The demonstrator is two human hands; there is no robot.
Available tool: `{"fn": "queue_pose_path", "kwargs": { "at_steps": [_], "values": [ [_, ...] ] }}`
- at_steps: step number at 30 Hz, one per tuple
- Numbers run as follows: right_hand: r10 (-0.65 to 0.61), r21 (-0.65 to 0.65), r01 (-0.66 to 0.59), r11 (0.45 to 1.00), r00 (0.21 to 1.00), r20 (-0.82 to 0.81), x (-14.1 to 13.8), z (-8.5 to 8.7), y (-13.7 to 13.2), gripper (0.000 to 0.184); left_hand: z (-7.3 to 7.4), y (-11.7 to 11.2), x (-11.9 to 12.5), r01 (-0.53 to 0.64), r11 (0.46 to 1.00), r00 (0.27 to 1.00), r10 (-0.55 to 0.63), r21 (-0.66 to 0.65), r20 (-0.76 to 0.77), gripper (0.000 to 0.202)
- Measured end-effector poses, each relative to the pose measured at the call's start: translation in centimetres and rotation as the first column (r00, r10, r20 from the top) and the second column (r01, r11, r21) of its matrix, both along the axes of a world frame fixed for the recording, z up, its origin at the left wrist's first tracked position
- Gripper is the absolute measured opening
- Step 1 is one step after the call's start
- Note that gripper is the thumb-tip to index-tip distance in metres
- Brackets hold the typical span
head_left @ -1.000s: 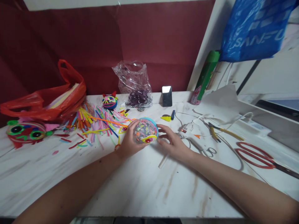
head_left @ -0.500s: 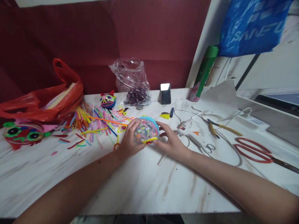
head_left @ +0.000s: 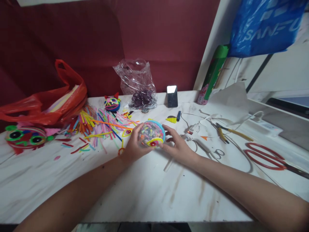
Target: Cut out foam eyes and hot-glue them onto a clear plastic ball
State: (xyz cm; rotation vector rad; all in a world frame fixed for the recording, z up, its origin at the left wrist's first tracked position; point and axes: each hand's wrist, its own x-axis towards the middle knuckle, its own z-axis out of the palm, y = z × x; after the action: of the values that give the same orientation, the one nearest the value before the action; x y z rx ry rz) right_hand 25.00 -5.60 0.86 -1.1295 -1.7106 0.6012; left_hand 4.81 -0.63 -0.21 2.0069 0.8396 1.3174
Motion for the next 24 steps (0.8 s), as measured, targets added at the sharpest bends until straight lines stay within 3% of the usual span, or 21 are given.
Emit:
{"fn": "queue_pose_path", "kwargs": {
  "at_steps": [3, 6, 12, 18, 21, 24],
  "values": [
    [0.000, -0.002, 0.000, 1.000, 1.000, 0.020, 0.18, -0.06, 0.12, 0.066, 0.09, 0.34, 0.21, 0.179, 0.930, 0.970, -0.114, -0.319, 0.213, 0.101],
    [0.002, 0.013, -0.003, 1.000, 0.998, 0.059, 0.30, -0.36, 0.25, 0.068, 0.14, 0.77, 0.11, 0.299, 0.848, 0.932, -0.161, -0.438, 0.325, 0.103],
    [0.005, 0.015, -0.007, 1.000, 0.997, 0.074, 0.37, -0.92, 0.52, 0.066, 0.35, 0.88, -0.05, 0.368, 0.793, 0.903, -0.182, -0.485, 0.389, 0.093],
    [0.006, -0.031, -0.004, 1.000, 0.998, 0.067, 0.43, -0.73, 0.48, 0.062, 0.50, 0.69, 0.24, 0.353, 0.787, 0.907, -0.157, -0.506, 0.390, 0.089],
    [-0.044, 0.111, 0.030, 0.993, 0.991, 0.128, 0.45, -0.42, 0.11, 0.059, 0.47, 0.74, 0.29, 0.321, 0.793, 0.919, -0.128, -0.517, 0.373, 0.087],
    [-0.083, 0.304, -0.004, 0.953, 0.958, 0.274, 0.45, -0.04, -0.36, 0.052, 0.57, 0.68, 0.32, 0.248, 0.809, 0.936, -0.058, -0.533, 0.349, 0.083]
  ]
}}
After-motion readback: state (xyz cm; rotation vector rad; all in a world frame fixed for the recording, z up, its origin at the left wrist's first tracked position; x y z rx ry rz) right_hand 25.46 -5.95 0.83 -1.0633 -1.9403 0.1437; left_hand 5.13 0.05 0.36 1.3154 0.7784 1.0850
